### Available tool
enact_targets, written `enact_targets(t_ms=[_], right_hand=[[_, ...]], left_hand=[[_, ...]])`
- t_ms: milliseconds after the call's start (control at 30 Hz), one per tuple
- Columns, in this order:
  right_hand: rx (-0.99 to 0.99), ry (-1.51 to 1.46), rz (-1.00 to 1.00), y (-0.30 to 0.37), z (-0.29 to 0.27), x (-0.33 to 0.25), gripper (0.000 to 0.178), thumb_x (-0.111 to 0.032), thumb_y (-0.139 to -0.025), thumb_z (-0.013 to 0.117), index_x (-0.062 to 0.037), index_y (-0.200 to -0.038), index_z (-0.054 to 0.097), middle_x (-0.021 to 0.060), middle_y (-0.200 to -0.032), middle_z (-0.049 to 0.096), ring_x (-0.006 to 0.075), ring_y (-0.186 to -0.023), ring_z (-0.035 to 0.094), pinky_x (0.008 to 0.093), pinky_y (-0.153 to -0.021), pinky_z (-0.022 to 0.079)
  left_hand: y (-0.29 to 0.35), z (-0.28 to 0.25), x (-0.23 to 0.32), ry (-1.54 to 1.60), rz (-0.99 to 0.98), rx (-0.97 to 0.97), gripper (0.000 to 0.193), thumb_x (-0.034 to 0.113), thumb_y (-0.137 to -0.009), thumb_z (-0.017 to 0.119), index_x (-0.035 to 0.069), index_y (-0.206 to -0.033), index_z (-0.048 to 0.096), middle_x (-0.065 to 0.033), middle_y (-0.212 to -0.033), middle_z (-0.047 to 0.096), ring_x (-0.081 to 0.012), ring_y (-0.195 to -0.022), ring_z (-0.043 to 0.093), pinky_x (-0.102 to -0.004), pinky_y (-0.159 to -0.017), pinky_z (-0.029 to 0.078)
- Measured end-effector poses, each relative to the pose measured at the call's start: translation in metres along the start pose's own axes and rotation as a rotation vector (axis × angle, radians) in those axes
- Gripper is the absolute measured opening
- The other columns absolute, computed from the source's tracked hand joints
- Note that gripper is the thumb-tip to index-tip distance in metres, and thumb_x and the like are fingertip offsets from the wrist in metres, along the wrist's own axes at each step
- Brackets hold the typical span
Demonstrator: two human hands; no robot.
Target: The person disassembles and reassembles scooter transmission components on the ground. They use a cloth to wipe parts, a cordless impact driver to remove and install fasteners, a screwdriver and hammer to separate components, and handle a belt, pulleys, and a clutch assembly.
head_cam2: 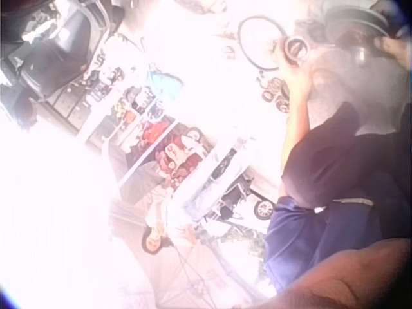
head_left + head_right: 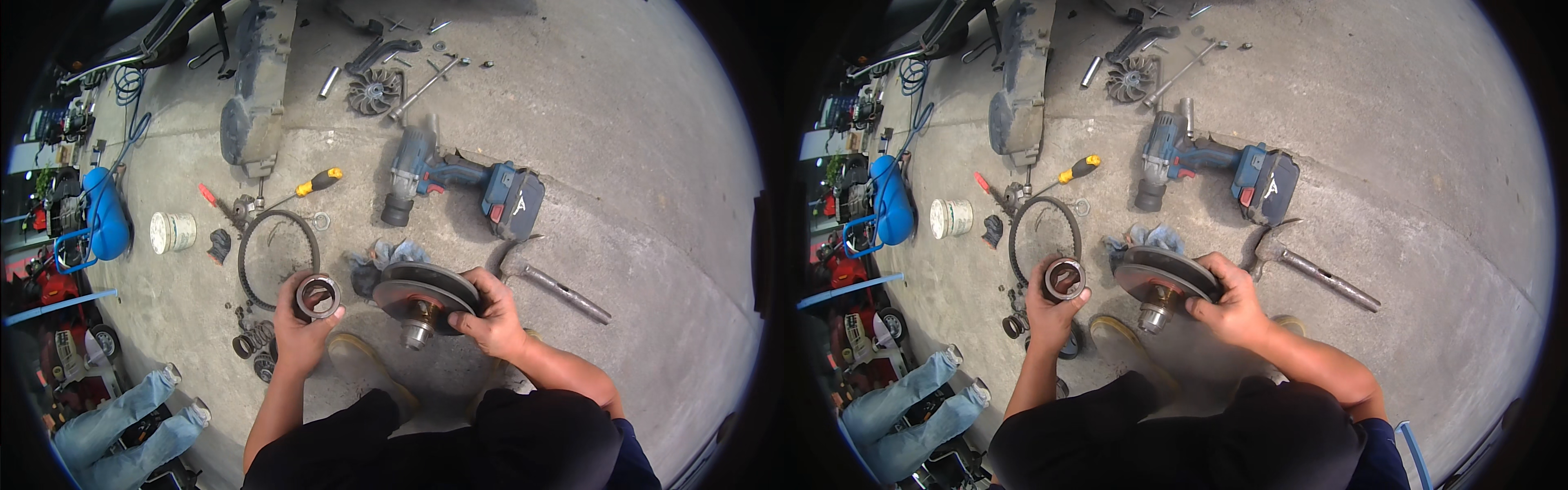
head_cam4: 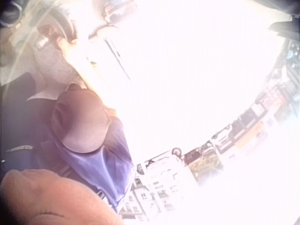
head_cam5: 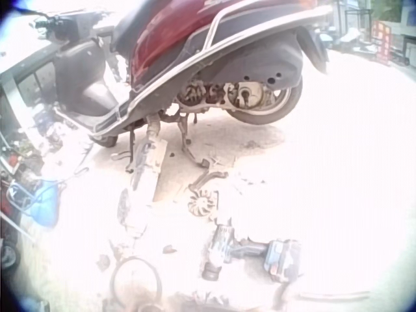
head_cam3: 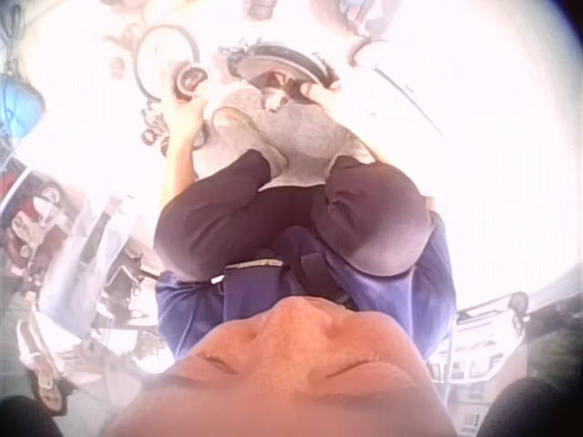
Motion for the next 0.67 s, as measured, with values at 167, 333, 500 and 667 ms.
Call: enact_targets(t_ms=[167, 333, 500, 667], right_hand=[[-0.004, -0.001, -0.077, -0.002, 0.000, -0.010, 0.037, 0.007, -0.079, 0.071, -0.0008, -0.115, 0.065, 0.0047, -0.104, 0.071, 0.0126, -0.097, 0.065, 0.0295, -0.087, 0.053], [-0.015, 0.124, -0.162, -0.001, -0.001, -0.027, 0.039, 0.007, -0.079, 0.071, -0.0006, -0.117, 0.065, 0.0075, -0.105, 0.074, 0.0154, -0.097, 0.069, 0.0320, -0.088, 0.055], [-0.019, 0.064, -0.064, -0.001, -0.006, -0.015, 0.044, 0.006, -0.078, 0.075, 0.0009, -0.120, 0.063, 0.0052, -0.110, 0.068, 0.0134, -0.104, 0.062, 0.0293, -0.095, 0.048], [0.015, -0.187, 0.049, -0.007, -0.020, 0.022, 0.043, 0.005, -0.080, 0.074, -0.0032, -0.121, 0.064, 0.0062, -0.113, 0.070, 0.0144, -0.105, 0.063, 0.0304, -0.096, 0.049]], left_hand=[[-0.002, 0.006, 0.003, 0.049, 0.022, -0.033, 0.070, -0.005, -0.081, 0.084, -0.001, -0.141, 0.049, -0.0098, -0.130, 0.065, -0.0174, -0.120, 0.064, -0.0328, -0.105, 0.052], [-0.004, 0.006, 0.001, 0.037, 0.006, -0.043, 0.070, -0.006, -0.081, 0.084, -0.001, -0.141, 0.049, -0.0101, -0.132, 0.064, -0.0174, -0.120, 0.064, -0.0330, -0.105, 0.052], [-0.007, 0.009, 0.001, 0.093, 0.046, -0.054, 0.071, -0.005, -0.082, 0.084, 0.000, -0.142, 0.048, -0.0109, -0.136, 0.062, -0.0180, -0.121, 0.064, -0.0331, -0.105, 0.053], [-0.010, 0.007, 0.000, 0.078, 0.075, -0.096, 0.076, -0.004, -0.082, 0.085, 0.001, -0.146, 0.045, -0.0156, -0.146, 0.057, -0.0225, -0.130, 0.061, -0.0370, -0.110, 0.051]])
Point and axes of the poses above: each hand's wrist, its own y-axis away from the middle knuckle, its own z-axis out of the palm, x = y × z, the point moved 10 cm from there along -y, towards the middle knuckle
